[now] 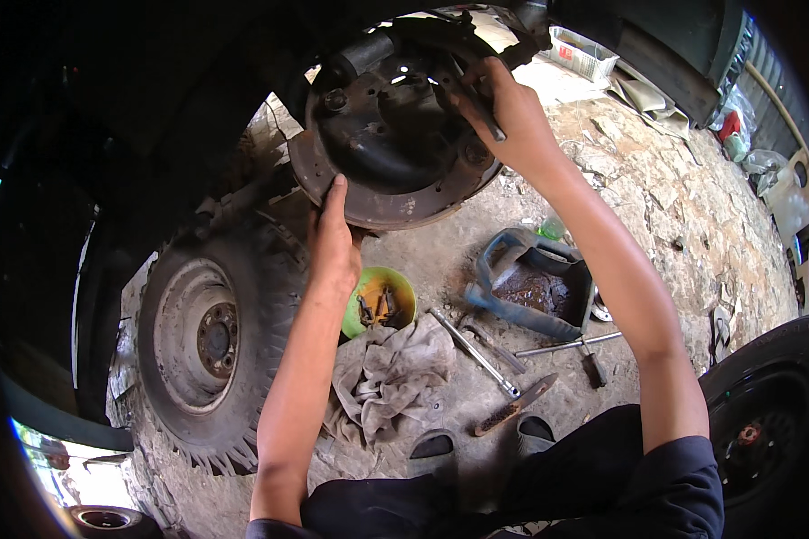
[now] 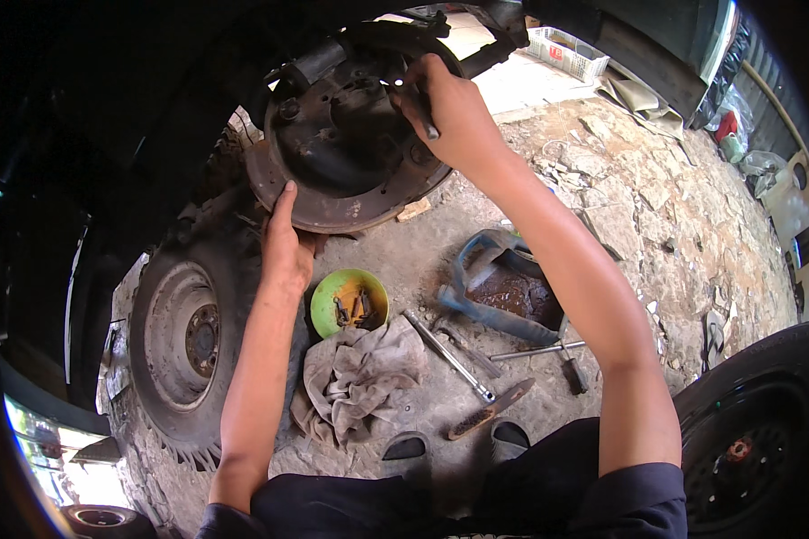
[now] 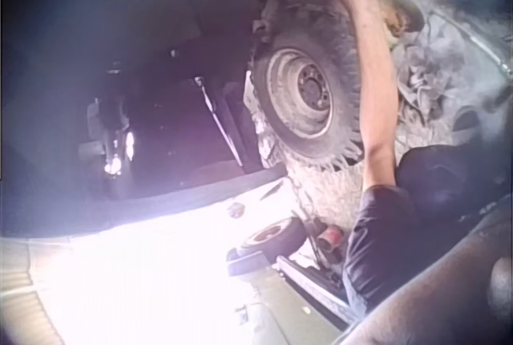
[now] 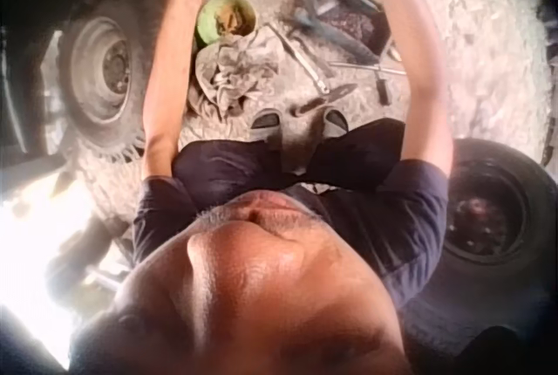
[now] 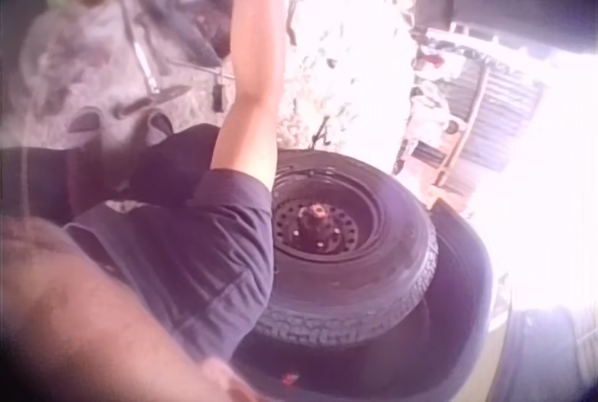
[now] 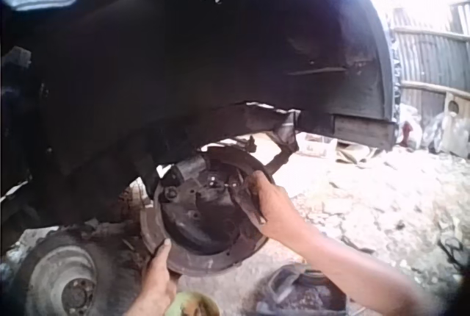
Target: The person cleans the components of a drum brake assembly using a wire brush and a cloth, then manipulates the brake shoe and other parts by hand.
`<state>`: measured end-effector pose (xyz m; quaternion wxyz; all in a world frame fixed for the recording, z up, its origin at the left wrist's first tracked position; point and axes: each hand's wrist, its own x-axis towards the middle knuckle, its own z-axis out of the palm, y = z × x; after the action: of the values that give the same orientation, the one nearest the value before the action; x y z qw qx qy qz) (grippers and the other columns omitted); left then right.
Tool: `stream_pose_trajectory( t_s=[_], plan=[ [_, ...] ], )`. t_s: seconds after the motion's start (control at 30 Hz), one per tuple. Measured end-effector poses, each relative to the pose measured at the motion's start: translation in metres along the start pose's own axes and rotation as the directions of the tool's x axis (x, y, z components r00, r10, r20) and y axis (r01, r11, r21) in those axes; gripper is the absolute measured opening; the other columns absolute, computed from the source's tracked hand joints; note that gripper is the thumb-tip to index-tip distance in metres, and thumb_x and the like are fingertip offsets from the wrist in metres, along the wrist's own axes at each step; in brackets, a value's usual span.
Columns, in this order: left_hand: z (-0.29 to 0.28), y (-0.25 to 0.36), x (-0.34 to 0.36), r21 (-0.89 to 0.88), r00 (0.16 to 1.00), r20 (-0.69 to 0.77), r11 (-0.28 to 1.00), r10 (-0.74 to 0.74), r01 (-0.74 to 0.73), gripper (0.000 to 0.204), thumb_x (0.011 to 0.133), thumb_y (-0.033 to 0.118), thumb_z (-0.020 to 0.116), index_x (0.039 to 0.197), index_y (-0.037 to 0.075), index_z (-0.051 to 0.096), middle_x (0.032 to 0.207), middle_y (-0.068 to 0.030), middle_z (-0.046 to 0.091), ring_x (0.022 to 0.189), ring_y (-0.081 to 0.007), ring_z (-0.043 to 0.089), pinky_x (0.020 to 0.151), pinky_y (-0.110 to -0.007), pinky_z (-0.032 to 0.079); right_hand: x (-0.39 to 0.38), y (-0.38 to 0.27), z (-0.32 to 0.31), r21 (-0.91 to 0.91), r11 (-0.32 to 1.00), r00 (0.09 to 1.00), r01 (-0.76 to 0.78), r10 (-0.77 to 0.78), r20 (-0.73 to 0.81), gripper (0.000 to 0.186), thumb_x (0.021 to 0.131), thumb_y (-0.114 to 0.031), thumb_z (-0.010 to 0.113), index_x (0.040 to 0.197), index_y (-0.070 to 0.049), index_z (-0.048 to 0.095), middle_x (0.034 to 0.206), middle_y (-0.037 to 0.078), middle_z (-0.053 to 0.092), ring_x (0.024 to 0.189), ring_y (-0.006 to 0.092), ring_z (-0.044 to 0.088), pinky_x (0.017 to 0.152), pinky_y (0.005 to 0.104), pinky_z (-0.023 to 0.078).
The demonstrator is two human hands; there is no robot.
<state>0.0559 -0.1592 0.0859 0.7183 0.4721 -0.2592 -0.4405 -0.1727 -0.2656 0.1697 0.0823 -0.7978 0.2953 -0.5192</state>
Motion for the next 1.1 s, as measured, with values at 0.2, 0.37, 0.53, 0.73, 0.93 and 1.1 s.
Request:
stream_pose_trajectory(
  t_s=[0.2,0.37,0.53,0.73,0.93,1.1],
  plan=[
    [0.009,0.002,-0.006,-0.033,1.0,-0.021,0.999,-0.008,0.007,0.053,0.086,0.043,0.073,0.129,0.017,0.054,0.122,0.0001,0.06,0.104,-0.0152,0.059,0.073,-0.033,0.048,-0.012,-0.004,-0.013,-0.029,0.995,0.994,0.091,-0.092,-0.063,0.034,0.087,-0.019,0.071,0.114,0.001,0.063,0.086,0.021,0.068,0.072,0.0346,0.068,0.066,0.0409,0.052],
    [0.004,-0.002,0.0,-0.042,1.0,0.022,0.999,-0.013,0.014,0.052,0.087,0.041,0.072,0.129,0.018,0.054,0.123,-0.0007,0.06,0.107,-0.0165,0.059,0.077,-0.035,0.05,-0.022,-0.017,-0.019,-0.093,0.995,0.999,0.031,-0.034,-0.026,0.034,0.082,-0.009,0.066,0.114,0.003,0.067,0.09,0.025,0.067,0.075,0.0381,0.067,0.07,0.0416,0.054],
    [0.004,0.002,-0.004,-0.042,1.0,0.012,0.999,-0.008,0.009,0.052,0.087,0.04,0.072,0.13,0.019,0.054,0.125,-0.0011,0.059,0.108,-0.0168,0.059,0.078,-0.037,0.05,-0.022,-0.038,-0.033,-0.449,0.875,0.936,-0.184,0.295,0.192,0.044,0.084,-0.005,0.055,0.128,-0.001,0.062,0.085,0.028,0.067,0.076,0.0421,0.066,0.07,0.0441,0.053],
    [0.01,-0.001,-0.004,-0.047,1.0,-0.015,0.999,-0.008,0.007,0.049,0.088,0.04,0.072,0.127,0.017,0.054,0.118,-0.0013,0.061,0.099,-0.0168,0.061,0.069,-0.033,0.049,-0.005,-0.006,-0.005,-0.646,0.76,0.979,-0.067,0.176,0.106,0.054,0.08,-0.006,0.058,0.133,0.004,0.054,0.075,0.023,0.069,0.071,0.0396,0.07,0.066,0.0449,0.057],
    [-0.004,-0.002,0.004,-0.014,1.0,0.0,1.0,0.007,-0.007,0.045,0.089,0.042,0.07,0.123,0.015,0.056,0.11,-0.0009,0.063,0.087,-0.0162,0.062,0.059,-0.03,0.046,-0.01,-0.041,-0.003,-0.686,0.726,0.954,-0.042,0.233,0.188,0.049,0.083,-0.01,0.056,0.128,0.01,0.055,0.076,0.021,0.07,0.069,0.0358,0.071,0.062,0.044,0.058],
    [0.003,-0.002,0.0,-0.019,1.0,-0.025,1.0,-0.004,0.003,0.047,0.089,0.042,0.069,0.125,0.015,0.056,0.114,-0.0012,0.062,0.092,-0.015,0.061,0.063,-0.03,0.046,-0.01,-0.035,-0.001,-0.699,0.715,0.966,-0.002,0.182,0.182,0.047,0.083,-0.007,0.054,0.126,0.013,0.055,0.076,0.02,0.07,0.07,0.0336,0.072,0.062,0.0428,0.058]
  ],
)
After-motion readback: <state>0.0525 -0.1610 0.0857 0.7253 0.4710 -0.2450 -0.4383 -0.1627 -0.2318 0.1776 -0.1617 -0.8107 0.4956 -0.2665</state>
